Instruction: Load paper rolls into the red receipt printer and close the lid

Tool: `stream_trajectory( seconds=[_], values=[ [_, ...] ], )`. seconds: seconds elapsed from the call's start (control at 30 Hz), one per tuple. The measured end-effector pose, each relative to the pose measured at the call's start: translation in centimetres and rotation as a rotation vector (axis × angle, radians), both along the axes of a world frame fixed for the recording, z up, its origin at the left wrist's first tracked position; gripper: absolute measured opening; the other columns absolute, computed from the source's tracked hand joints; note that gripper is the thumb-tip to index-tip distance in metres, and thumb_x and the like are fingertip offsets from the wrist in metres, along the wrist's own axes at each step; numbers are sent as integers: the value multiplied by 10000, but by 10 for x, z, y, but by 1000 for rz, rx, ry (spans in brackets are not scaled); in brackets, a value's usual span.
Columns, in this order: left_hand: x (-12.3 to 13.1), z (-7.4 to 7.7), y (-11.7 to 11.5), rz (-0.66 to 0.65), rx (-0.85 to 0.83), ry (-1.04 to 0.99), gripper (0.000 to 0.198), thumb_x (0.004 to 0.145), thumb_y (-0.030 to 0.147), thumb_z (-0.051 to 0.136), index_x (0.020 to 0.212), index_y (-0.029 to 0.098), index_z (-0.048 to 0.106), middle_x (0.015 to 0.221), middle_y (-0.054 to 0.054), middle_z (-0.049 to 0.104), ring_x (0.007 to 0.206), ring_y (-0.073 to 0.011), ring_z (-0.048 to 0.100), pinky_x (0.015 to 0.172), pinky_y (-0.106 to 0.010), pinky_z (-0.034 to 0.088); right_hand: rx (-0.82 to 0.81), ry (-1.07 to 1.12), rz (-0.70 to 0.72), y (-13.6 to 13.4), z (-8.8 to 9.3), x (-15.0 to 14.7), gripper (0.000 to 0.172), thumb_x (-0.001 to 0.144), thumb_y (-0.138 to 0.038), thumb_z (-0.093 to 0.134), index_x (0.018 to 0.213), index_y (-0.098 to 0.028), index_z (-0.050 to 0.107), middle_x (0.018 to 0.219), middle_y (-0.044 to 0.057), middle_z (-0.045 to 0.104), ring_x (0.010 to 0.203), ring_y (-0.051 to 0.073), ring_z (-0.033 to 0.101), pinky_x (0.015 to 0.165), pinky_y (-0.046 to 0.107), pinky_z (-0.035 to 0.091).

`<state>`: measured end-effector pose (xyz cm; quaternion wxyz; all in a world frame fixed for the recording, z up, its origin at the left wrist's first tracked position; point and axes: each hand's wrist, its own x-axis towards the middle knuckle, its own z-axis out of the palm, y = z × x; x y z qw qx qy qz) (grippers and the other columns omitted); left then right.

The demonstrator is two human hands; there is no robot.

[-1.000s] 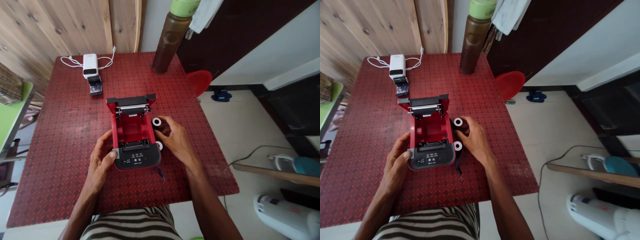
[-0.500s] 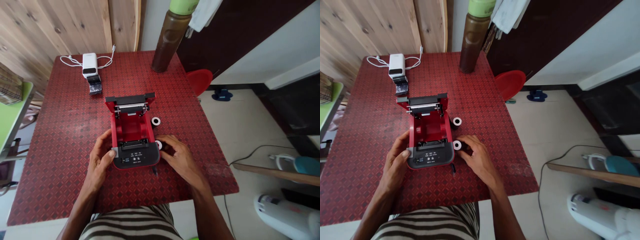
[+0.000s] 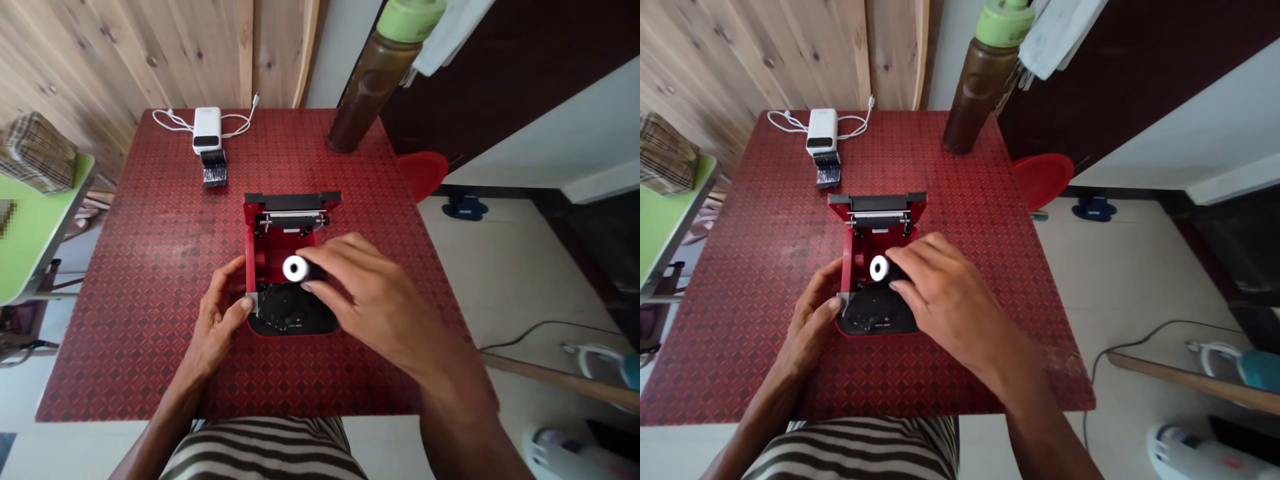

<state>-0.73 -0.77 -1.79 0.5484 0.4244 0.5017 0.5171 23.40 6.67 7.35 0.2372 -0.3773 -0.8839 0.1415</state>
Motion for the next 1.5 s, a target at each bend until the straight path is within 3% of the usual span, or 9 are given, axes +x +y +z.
stream_trajectory(
  seconds=[0.13,0.23,0.37,0.67,1.0,1.17,1.27,1.33,1.5],
  values=[
    [0,3,1,1,12,4,596,1027,526,792,1559,289,666,1549,-113,756,1399,-362,742,1090,-513,652,19,-340,5,14,-14,-38,196,1015,4,708,1059,-180,759,1074,98,825,1020,291,756,919,441,633],
    [0,4,1,-6,19,7,593,1035,529,786,1563,287,665,1575,-113,740,1417,-362,732,1139,-537,635,-12,-395,-15,15,-18,-47,175,1018,-8,715,1032,-178,755,1051,97,816,1013,297,758,894,443,626],
    [1,4,1,-8,9,-5,602,1044,522,781,1584,294,646,1610,-113,714,1438,-367,718,1153,-555,631,24,-402,7,9,-14,-47,225,1028,15,662,1136,-149,771,1137,119,823,1110,306,748,1028,456,604],
    [1,5,0,-10,-10,-11,606,1048,530,780,1588,296,637,1606,-109,717,1449,-365,712,1187,-573,614,-214,-626,-46,24,3,-70,306,1066,24,564,1147,-119,822,1161,170,851,1139,325,777,929,431,601],
    [0,6,-1,-23,-34,-17,619,1049,529,784,1603,309,615,1626,-100,703,1449,-346,710,1179,-558,623,-302,-566,-32,41,-22,-65,327,1093,-18,535,1091,-164,827,1109,134,846,1003,283,812,835,386,581],
    [0,6,0,-29,-15,-18,621,1045,525,786,1599,299,619,1614,-109,710,1449,-353,711,1213,-576,599,-295,-497,-4,37,-24,-60,342,1108,-2,499,1214,-114,805,1214,172,840,1204,310,796,1045,431,614],
    [0,6,0,-23,-14,-16,597,1046,525,781,1576,295,631,1610,-113,713,1446,-349,714,1218,-573,596,-243,-296,3,28,-22,-48,470,1074,61,478,1416,-126,741,1379,166,814,1307,291,768,1145,469,617],
    [0,6,1,-21,-14,-20,588,1046,526,780,1567,296,634,1608,-114,716,1448,-348,714,1216,-569,597,-205,-158,18,21,-17,-36,519,1065,74,477,1423,-182,752,1403,126,818,1311,267,770,1166,482,630],
    [1,8,2,-19,3,2,581,1043,527,779,1561,298,646,1592,-116,727,1449,-361,712,1184,-561,610,-166,9,91,7,-10,-14,280,1090,-93,683,1299,-216,823,1293,86,866,1230,265,802,1110,499,686]
  ],
)
